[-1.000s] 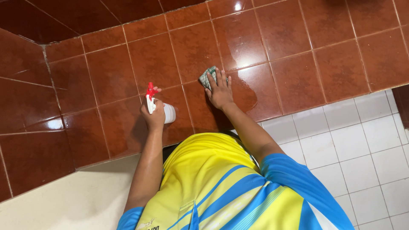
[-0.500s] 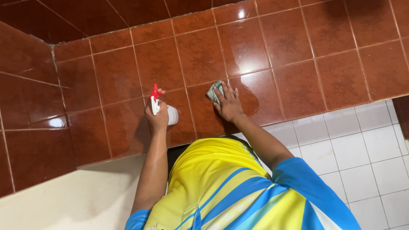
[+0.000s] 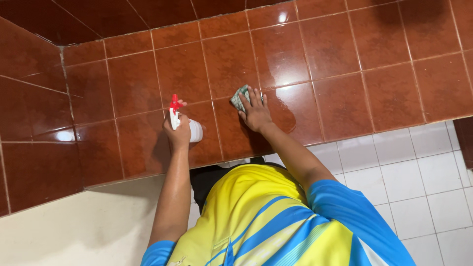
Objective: The person sprays a cleaning solution onto brown wall tiles and wipes them with a cloth. The person repeatedly sprays and wipes the same tiled area.
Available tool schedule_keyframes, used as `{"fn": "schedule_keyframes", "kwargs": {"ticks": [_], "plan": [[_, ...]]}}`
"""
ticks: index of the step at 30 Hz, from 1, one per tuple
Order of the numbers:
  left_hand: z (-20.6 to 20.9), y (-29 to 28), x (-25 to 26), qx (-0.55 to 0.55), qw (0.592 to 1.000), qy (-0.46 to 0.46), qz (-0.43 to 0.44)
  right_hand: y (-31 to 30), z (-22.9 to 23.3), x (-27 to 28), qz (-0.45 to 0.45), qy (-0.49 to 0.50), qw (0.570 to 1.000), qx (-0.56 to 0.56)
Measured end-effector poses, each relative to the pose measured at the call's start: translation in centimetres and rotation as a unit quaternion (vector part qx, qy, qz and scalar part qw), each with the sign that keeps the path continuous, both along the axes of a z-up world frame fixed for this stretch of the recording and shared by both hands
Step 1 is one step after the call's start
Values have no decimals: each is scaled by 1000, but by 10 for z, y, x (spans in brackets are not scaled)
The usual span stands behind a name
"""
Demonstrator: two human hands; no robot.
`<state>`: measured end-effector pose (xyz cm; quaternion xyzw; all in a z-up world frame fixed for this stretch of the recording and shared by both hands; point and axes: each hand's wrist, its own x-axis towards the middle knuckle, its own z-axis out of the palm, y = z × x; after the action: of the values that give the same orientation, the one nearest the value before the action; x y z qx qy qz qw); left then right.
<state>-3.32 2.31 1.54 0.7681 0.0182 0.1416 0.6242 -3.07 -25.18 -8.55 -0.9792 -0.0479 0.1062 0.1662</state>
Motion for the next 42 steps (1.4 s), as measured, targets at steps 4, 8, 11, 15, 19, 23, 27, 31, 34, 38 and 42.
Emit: {"fn": "schedule_keyframes", "kwargs": {"ticks": [4,8,11,15,19,23,27,31,34,38,42], "plan": [[-2,-3,0,-12,1000,7,11,-15,2,-40,37,-41,998,10],[0,-5,1,-11,1000,9,20,-34,7,-66,45,-50,997,27],[1,-7,-1,-13,1000,10,23,-38,8,-67,44,-41,998,25],[2,-6,0,-21,999,13,21,-30,7,-42,21,-9,1000,13],[-1,-7,0,-12,999,16,35,-19,6,-3,3,13,1000,1],[-4,-8,3,4,1000,-3,31,-10,3,9,-7,12,1000,8],[-5,-6,2,14,999,-15,27,-12,5,-2,-1,11,1000,21],[-6,-5,1,-13,1000,-4,22,-21,8,-38,31,-22,999,30],[-6,-7,3,0,1000,-11,23,-30,16,-65,43,-15,998,37],[-8,-8,3,24,999,-4,41,-37,18,-76,37,-15,998,38],[-14,-5,3,10,999,-3,53,-29,13,-66,32,-19,999,34]]}}
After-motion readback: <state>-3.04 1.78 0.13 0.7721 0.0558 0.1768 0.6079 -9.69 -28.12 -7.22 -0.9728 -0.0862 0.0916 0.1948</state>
